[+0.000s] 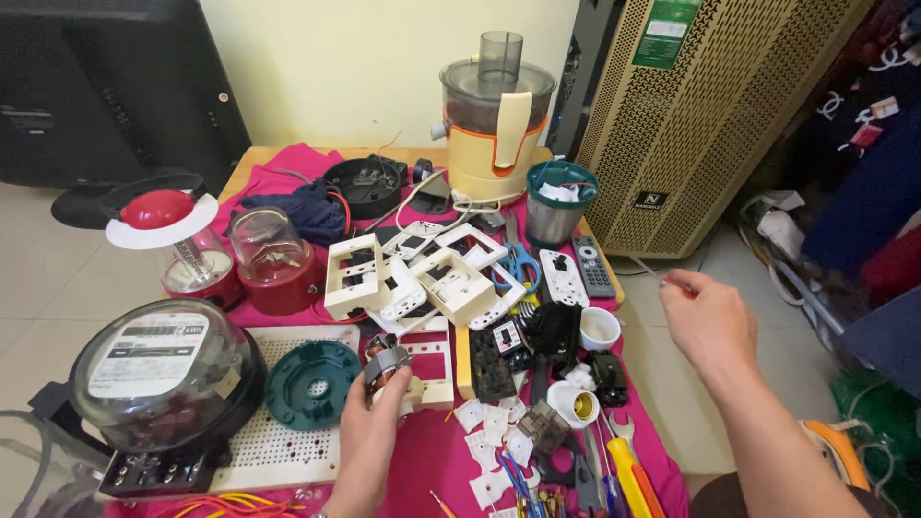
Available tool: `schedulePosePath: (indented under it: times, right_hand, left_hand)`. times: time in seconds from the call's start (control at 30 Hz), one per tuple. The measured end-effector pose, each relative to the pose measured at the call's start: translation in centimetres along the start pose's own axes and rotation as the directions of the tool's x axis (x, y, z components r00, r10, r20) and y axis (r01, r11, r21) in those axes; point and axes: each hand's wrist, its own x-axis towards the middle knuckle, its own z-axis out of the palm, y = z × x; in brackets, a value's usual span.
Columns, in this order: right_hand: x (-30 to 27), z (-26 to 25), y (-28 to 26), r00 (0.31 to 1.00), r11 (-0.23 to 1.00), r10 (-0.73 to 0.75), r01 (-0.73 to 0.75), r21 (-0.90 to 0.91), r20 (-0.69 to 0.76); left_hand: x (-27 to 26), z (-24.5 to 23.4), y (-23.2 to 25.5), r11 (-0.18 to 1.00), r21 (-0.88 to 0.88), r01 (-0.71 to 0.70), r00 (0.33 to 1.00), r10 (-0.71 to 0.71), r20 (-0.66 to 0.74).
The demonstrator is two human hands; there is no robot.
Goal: The person is sitting on the floor and disassembling a small electric motor. They use a screwdriver to remove screws from the motor housing and separate the components. The person then places the disassembled parts on a pink cloth on the floor.
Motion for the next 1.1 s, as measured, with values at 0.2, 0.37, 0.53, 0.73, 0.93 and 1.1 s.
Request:
schedulePosePath:
  times: [0.2, 0.37, 0.53, 0.73, 0.93, 1.1]
  right_hand:
    - [1.4, 1.9, -0.5, 0.999, 0.998, -0.038, 0.037, 0.043, 0.003]
    - [2.2, 3.4, -1.2, 0.996, 0.996, -0.081, 0.082, 0.034, -0.039]
    - [2.7, 4.3, -0.6, 0.995, 0.995, -0.098, 0.099, 0.021, -0.024]
    - [1.9, 3.7, -1.3, 0.994, 0.994, -0.106, 0.106, 0.020, -0.008]
    - [1.3, 3.2, -1.9, 0.992, 0.992, -0.125, 0.125, 0.014, -0.004]
    - [1.4, 3.2, -1.9, 0.993, 0.993, -0.118, 0.118, 0.017, -0.003]
  left_hand:
    - [-0.1, 0.1, 0.1, 1.000, -0.012, 0.027, 1.000, -0.026, 0.005]
    - [1.0, 0.3, -1.1, 0.998, 0.059, 0.000, 0.999, 0.002, -0.036]
    - [1.1, 0.5, -1.1, 0.998, 0.064, 0.014, 0.999, -0.011, -0.042]
    - [0.7, 0.5, -1.1, 0.999, 0.031, -0.027, 0.998, 0.029, -0.054]
    - [0.5, 0.4, -0.8, 0.994, 0.107, -0.001, 0.999, 0.007, -0.053]
    - [0.2, 0.4, -0.6, 0.999, 0.048, -0.026, 0.999, 0.028, -0.046]
